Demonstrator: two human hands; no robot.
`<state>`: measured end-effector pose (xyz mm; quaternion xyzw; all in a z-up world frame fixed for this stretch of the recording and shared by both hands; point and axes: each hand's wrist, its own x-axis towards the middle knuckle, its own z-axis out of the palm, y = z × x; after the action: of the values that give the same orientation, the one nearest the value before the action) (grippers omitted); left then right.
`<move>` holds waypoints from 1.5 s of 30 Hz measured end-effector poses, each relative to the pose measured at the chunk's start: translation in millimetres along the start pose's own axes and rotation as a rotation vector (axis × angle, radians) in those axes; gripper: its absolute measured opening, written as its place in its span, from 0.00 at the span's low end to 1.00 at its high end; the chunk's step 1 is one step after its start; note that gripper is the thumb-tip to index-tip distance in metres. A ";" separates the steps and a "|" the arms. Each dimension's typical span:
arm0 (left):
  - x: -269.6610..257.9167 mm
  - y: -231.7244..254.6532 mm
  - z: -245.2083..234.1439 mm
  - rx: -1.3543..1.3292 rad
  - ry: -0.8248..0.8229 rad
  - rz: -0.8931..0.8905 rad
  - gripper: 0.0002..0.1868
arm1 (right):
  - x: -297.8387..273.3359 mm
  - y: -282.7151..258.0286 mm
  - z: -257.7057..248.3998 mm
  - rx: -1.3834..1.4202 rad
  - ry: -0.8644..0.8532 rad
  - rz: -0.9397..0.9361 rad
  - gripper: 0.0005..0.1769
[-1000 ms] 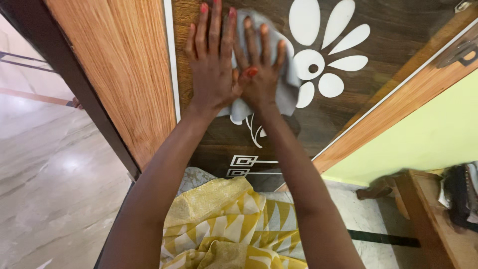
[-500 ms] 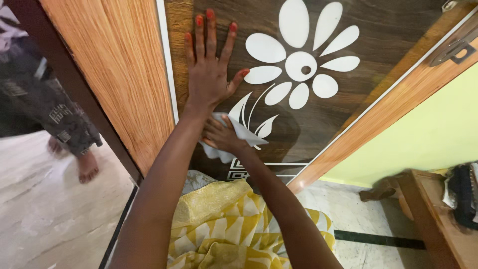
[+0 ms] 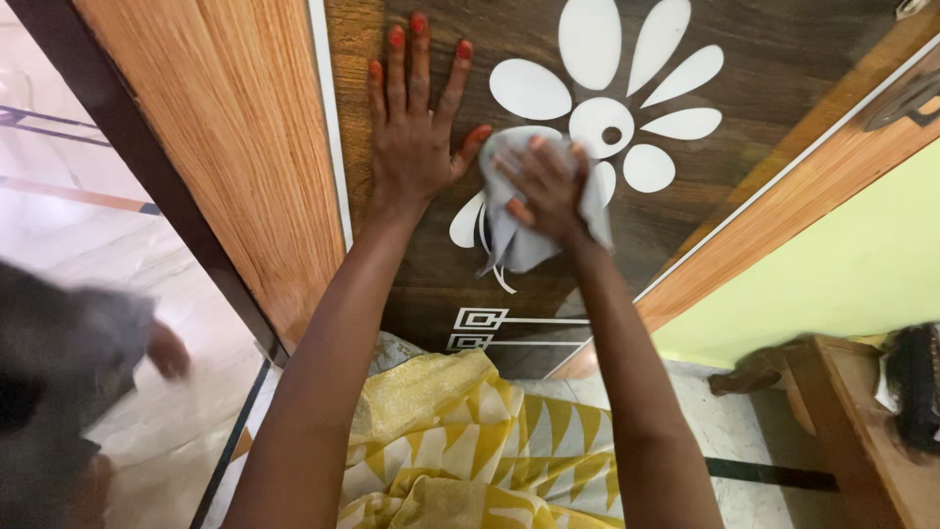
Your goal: The person wipes a decorated door panel using a cloth, moving the cloth in circular and sweeping motions across the surface while holding the door steady with their other hand.
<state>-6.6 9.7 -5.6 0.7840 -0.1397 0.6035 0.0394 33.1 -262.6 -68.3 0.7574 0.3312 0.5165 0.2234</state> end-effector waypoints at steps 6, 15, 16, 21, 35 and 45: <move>-11.5 -0.4 8.1 -0.011 -0.020 -0.018 0.41 | 32.9 56.3 -51.9 0.093 0.102 0.453 0.31; -9.8 0.2 5.8 -0.004 0.052 -0.023 0.36 | 9.8 -86.0 3.1 0.138 -0.036 0.237 0.42; -10.5 -0.7 5.1 -0.011 0.057 -0.017 0.35 | -2.5 -97.7 9.4 0.176 0.004 0.193 0.43; -11.7 -3.4 4.9 -0.034 0.059 -0.010 0.35 | -82.6 -88.1 54.7 0.168 0.057 0.065 0.38; -11.8 1.5 10.7 0.008 0.061 -0.050 0.32 | -232.4 -64.0 72.3 0.153 0.127 0.698 0.37; -12.4 8.6 -1.9 -0.040 0.027 -0.096 0.28 | -7.8 -142.4 14.9 0.253 0.175 0.719 0.42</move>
<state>-13.5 4.0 -17.8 0.7806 -0.1132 0.6087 0.0857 6.5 -171.3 -175.6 0.7999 0.1234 0.5795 -0.0959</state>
